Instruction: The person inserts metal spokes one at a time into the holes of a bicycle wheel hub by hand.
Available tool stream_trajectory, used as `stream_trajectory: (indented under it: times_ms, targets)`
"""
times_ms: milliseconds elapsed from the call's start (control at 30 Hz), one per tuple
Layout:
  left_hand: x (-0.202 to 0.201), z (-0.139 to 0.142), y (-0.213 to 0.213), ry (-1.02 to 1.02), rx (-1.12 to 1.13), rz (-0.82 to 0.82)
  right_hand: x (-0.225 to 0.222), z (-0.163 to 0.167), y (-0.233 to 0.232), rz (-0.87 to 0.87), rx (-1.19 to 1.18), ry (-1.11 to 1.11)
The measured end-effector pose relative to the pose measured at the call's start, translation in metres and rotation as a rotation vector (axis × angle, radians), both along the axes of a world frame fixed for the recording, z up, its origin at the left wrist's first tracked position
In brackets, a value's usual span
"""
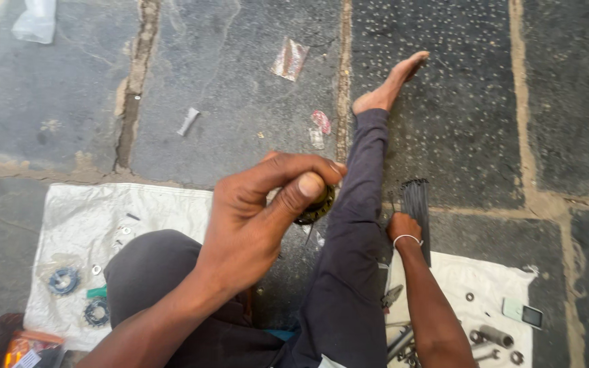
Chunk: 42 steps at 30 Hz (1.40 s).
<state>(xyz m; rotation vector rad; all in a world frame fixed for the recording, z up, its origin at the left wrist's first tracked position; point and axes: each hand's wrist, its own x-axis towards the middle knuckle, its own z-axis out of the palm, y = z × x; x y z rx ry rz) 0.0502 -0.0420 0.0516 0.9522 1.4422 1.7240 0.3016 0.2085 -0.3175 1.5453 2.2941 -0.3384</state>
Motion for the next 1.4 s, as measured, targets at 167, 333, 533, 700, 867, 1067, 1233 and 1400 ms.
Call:
stream_trajectory:
  times_ms: [167, 333, 533, 700, 867, 1067, 1233, 1400]
  targets:
    - [-0.003, -0.003, -0.004, 0.087, 0.04, -0.001, -0.062, 0.113, -0.017, -0.178, 0.153, 0.801]
    - [-0.012, -0.011, -0.002, 0.158, 0.035, -0.026, -0.084, 0.255, -0.119, 0.235, -0.106, 1.589]
    - [-0.019, -0.017, 0.006, 0.071, 0.137, -0.089, -0.12, 0.307, -0.171, 0.324, 0.088, 1.535]
    - [-0.02, -0.017, 0.009, 0.144, 0.189, -0.098, -0.132, 0.303, -0.17, 0.346, 0.285, 1.489]
    - [-0.021, -0.011, 0.011, 0.37, 0.238, -0.013, -0.133, 0.299, -0.166, 0.319, 0.345, 1.441]
    - [-0.022, -0.005, 0.01, 0.442, 0.228, 0.088, -0.132, 0.301, -0.168, 0.057, -0.235, 1.666]
    - [-0.02, -0.006, 0.014, 0.517, 0.296, 0.198, -0.156, 0.303, -0.185, 0.076, -0.241, 1.753]
    - [-0.022, -0.01, 0.019, 0.457, 0.3, 0.319, -0.161, 0.287, -0.19, 0.191, 0.064, 1.569]
